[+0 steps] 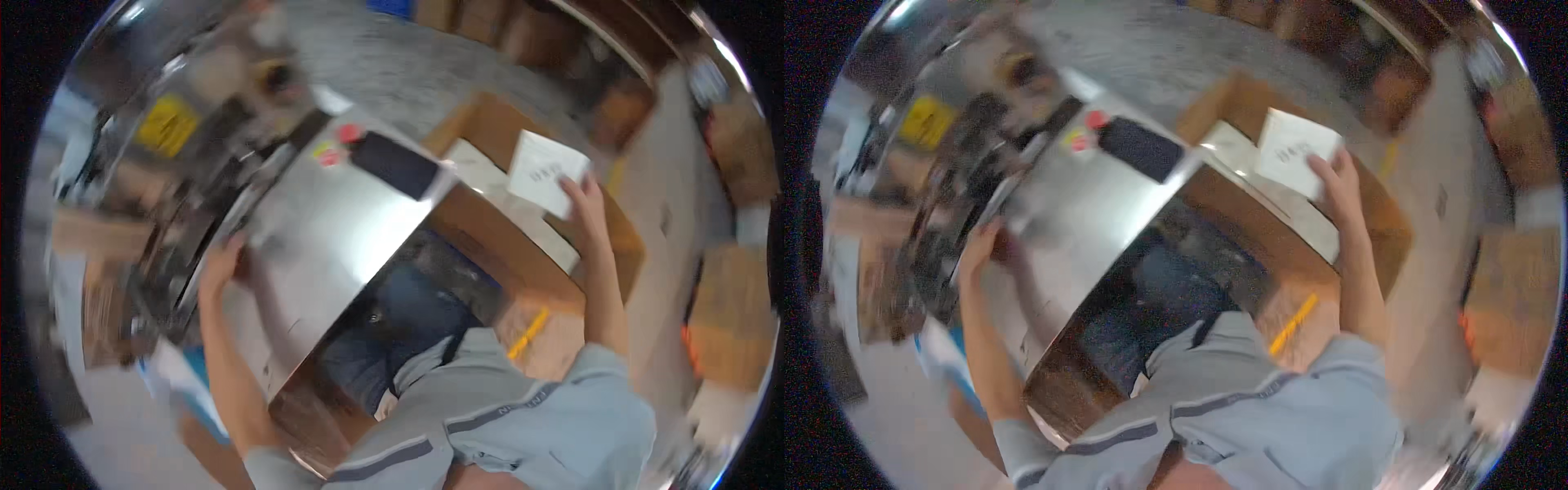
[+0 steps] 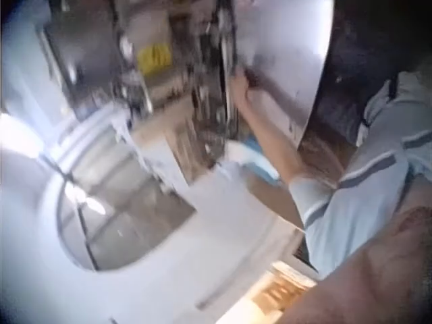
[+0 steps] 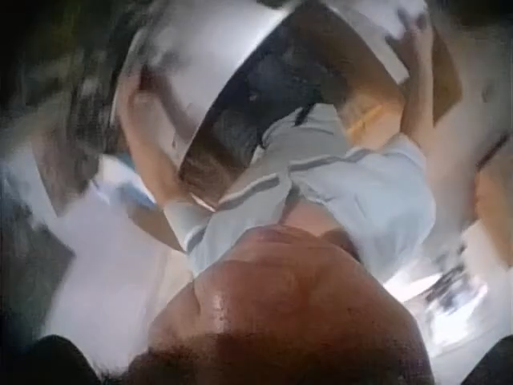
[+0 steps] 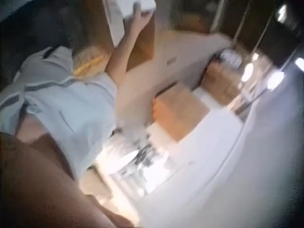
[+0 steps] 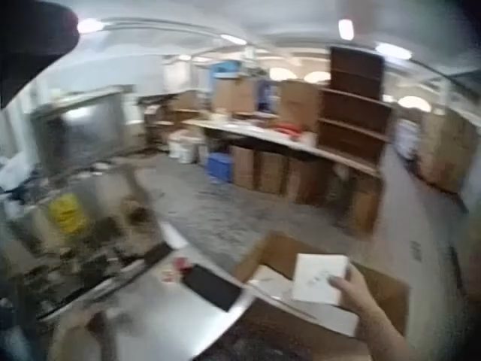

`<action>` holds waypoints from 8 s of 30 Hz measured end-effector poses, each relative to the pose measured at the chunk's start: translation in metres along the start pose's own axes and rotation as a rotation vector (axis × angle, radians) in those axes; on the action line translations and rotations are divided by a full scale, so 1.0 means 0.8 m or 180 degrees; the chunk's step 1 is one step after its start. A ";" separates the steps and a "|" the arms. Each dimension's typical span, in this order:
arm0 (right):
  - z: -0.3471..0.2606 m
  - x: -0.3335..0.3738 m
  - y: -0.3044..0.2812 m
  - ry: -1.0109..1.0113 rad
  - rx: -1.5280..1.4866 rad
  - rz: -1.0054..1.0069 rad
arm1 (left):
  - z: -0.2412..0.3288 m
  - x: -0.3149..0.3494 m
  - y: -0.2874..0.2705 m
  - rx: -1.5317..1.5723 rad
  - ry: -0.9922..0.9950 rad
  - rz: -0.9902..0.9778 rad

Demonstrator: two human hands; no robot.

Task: Packing small white boxes into a larger cardboard shipping container after processing them at a workstation.

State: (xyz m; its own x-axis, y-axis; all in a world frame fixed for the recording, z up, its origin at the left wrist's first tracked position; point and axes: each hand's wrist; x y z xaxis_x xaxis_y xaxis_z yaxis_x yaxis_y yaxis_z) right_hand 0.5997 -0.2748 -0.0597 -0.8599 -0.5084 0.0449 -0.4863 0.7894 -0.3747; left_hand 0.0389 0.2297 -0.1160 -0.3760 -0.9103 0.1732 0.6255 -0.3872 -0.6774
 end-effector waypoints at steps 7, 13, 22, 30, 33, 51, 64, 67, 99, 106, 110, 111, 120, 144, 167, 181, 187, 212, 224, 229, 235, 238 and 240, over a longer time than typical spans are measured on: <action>0.227 -0.039 -0.087 0.0919 0.1049 0.0597 | 0.119 0.065 0.057 0.0413 0.0449 -0.0286; 0.312 -0.037 -0.114 0.1860 0.0747 0.0376 | 0.138 0.197 0.038 0.0543 0.0259 -0.0086; 0.384 0.054 -0.133 0.2857 -0.0432 -0.0625 | 0.178 0.360 -0.008 0.0409 -0.0865 0.1291; 0.456 0.082 -0.119 0.3711 -0.0228 -0.1823 | 0.223 0.375 -0.007 0.0458 -0.1202 0.0807; 0.444 0.086 -0.106 0.3523 -0.0276 -0.1610 | 0.217 0.382 -0.013 0.0517 -0.1066 0.0746; 0.410 0.007 -0.042 -0.0466 0.3423 -0.2245 | 0.240 0.389 -0.018 0.0331 -0.0823 0.0882; 0.461 0.032 -0.082 0.1392 0.2801 -0.2917 | -0.038 0.465 -0.207 0.0917 -0.0192 0.3593; 0.448 0.013 -0.116 0.0436 0.3766 -0.2139 | -0.095 0.418 -0.199 0.0648 -0.0172 0.2606; -0.129 0.085 0.150 -0.1771 0.0931 -0.1428 | -0.074 0.290 -0.178 -0.0078 0.0782 0.3763; -0.191 0.150 0.264 -0.2760 0.0762 -0.2105 | -0.043 0.305 -0.177 0.0186 0.0268 0.3533; -0.208 0.180 0.287 -0.2993 0.0698 -0.2274 | -0.016 0.322 -0.171 -0.0433 0.1137 0.3644; -0.210 0.181 0.291 -0.3112 0.0696 -0.2232 | 0.012 0.322 -0.156 -0.0334 0.1103 0.3486; -0.266 0.263 0.350 -0.4185 0.0314 -0.1978 | 0.198 0.402 0.023 0.0705 0.1839 0.1254; -0.171 0.232 0.307 -0.4433 0.1291 -0.3048 | 0.221 0.399 0.080 0.1041 0.0972 -0.0431; -0.203 0.100 0.403 -0.3103 0.1185 -0.4912 | 0.149 0.290 -0.034 0.0594 0.0150 -0.1429; -0.284 -0.019 0.637 -0.3448 0.1801 -0.3085 | 0.074 -0.012 -0.101 0.1676 -0.0266 -0.0709; -0.285 0.088 0.628 -0.4474 0.1907 -0.1897 | 0.049 0.005 -0.067 0.1940 0.0321 0.0272; -0.266 0.092 0.619 -0.4514 0.2122 -0.1857 | 0.119 0.292 0.153 -0.0563 0.0962 0.1610; -0.296 0.097 0.615 -0.4537 0.2211 -0.1836 | 0.116 0.293 0.150 -0.0295 0.0905 0.1922; -0.311 0.089 0.622 -0.4539 0.2578 -0.1886 | 0.116 0.296 0.146 0.0074 0.0800 0.2283; -0.319 0.089 0.623 -0.4509 0.2794 -0.1915 | 0.108 0.295 0.146 0.0256 0.0805 0.2517; -0.308 0.082 0.612 -0.4604 0.2192 -0.1923 | 0.106 0.293 0.147 0.0286 0.0809 0.2473; -0.296 0.084 0.592 -0.4150 0.1688 -0.2103 | 0.103 0.294 0.147 0.0282 0.0801 0.2473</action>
State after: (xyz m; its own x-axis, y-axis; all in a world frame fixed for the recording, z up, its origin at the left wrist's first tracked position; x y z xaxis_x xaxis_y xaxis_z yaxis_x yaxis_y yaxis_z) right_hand 0.2747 0.1463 -0.0150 0.3392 -0.8632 -0.3740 -0.3604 0.2480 -0.8992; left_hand 0.0807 -0.0419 -0.0962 0.0511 -0.8677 -0.4945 0.8183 0.3202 -0.4774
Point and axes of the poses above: each hand's wrist, its own x-axis away from the middle knuckle, its own y-axis out of the palm, z = x × y, and after that the axes turned 14 degrees about x, right-handed
